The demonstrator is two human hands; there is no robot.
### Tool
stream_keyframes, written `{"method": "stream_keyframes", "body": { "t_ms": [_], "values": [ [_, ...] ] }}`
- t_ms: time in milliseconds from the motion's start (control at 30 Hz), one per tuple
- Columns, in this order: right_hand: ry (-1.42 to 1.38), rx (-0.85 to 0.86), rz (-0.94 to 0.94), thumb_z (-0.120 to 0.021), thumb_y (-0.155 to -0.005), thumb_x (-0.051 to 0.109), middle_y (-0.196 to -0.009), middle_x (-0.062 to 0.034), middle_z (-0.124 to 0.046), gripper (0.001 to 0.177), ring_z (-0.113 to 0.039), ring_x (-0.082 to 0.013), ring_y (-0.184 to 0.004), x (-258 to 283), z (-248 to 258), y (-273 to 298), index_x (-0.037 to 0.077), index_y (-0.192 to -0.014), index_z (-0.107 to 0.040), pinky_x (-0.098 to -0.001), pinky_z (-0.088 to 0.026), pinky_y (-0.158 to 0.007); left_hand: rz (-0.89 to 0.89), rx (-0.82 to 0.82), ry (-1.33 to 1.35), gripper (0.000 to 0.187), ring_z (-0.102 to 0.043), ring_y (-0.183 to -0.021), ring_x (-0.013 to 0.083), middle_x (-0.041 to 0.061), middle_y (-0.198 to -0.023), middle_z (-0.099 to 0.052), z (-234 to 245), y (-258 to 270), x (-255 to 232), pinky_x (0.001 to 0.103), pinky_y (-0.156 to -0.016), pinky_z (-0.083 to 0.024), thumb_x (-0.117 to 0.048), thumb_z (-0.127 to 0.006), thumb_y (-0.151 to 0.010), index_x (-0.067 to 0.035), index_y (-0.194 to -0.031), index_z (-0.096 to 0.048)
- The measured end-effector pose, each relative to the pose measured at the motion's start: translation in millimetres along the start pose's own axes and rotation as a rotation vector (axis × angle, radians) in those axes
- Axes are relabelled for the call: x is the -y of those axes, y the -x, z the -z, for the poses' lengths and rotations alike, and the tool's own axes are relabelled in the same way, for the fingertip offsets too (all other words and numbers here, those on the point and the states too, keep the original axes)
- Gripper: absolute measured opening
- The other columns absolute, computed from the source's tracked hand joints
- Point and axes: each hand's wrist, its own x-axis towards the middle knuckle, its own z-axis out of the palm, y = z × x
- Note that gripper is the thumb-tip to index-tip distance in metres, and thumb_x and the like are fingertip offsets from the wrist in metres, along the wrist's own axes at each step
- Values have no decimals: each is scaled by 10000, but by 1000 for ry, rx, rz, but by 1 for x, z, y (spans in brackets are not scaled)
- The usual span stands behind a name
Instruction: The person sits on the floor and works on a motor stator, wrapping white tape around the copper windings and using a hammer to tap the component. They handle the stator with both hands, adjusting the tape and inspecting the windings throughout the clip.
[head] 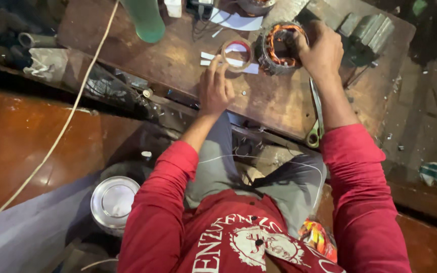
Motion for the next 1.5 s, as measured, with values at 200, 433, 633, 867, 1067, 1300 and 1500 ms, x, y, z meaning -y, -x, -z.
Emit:
{"method": "stream_keyframes", "body": {
  "t_ms": [200,433,633,867,1067,1300,1500],
  "values": [
    [-203,-51,154,-758,-999,179,-1040,-182,-730,217,-737,-356,-950,20,1,-4,28,-1150,-719,-426,-579,-863,31,26,15,491,-601,-1198,395,176,-1454,-525,-2,-6,0,487,-998,-508,-77,-582,-878,-59,-1368,-554],
    [-45,77,267,-844,-927,203,-1330,-212,-631,444,-592,-413,-1204,24,-54,-53,37,-1300,-670,-480,-493,-1001,28,57,-8,498,-618,-1155,382,163,-1453,-536,2,-3,-3,484,-957,-514,-90,-607,-868,-57,-1364,-566],
    [131,38,360,-936,-636,309,-1400,-384,-441,769,-320,-591,-1284,21,-121,-91,36,-1298,-657,-703,-291,-1019,-24,26,30,439,-638,-1054,351,149,-1416,-559,10,-7,-2,472,-912,-521,-90,-628,-868,-53,-1304,-595],
    [277,186,342,-860,-811,294,-1297,-186,-635,569,-444,-423,-1379,-5,-150,-98,54,-1283,-650,-723,-250,-1083,-47,34,110,389,-645,-1029,338,170,-1388,-583,10,-6,2,461,-890,-529,-72,-627,-890,-29,-1276,-606],
    [525,323,397,-793,-786,308,-1190,-158,-691,480,-518,-361,-1301,-7,-130,-124,44,-1172,-685,-778,-199,-1083,-69,-8,86,367,-646,-1097,331,161,-1380,-579,8,-6,-2,465,-961,-520,-68,-617,-892,-28,-1257,-602],
    [809,300,647,-799,-679,352,-1224,-67,-736,475,-468,-349,-1434,37,12,-58,159,-1112,-758,-763,-119,-1139,33,148,28,488,-594,-1140,398,158,-1382,-564,-2,10,2,513,-947,-495,-198,-646,-811,-43,-1272,-617],
    [-71,499,96,-846,-777,235,-1049,-141,-716,467,-675,-299,-982,44,130,22,43,-1188,-734,-459,-506,-919,22,43,69,484,-609,-1176,404,179,-1428,-558,-12,10,11,506,-996,-501,-128,-601,-891,-40,-1366,-571]
  ]
}}
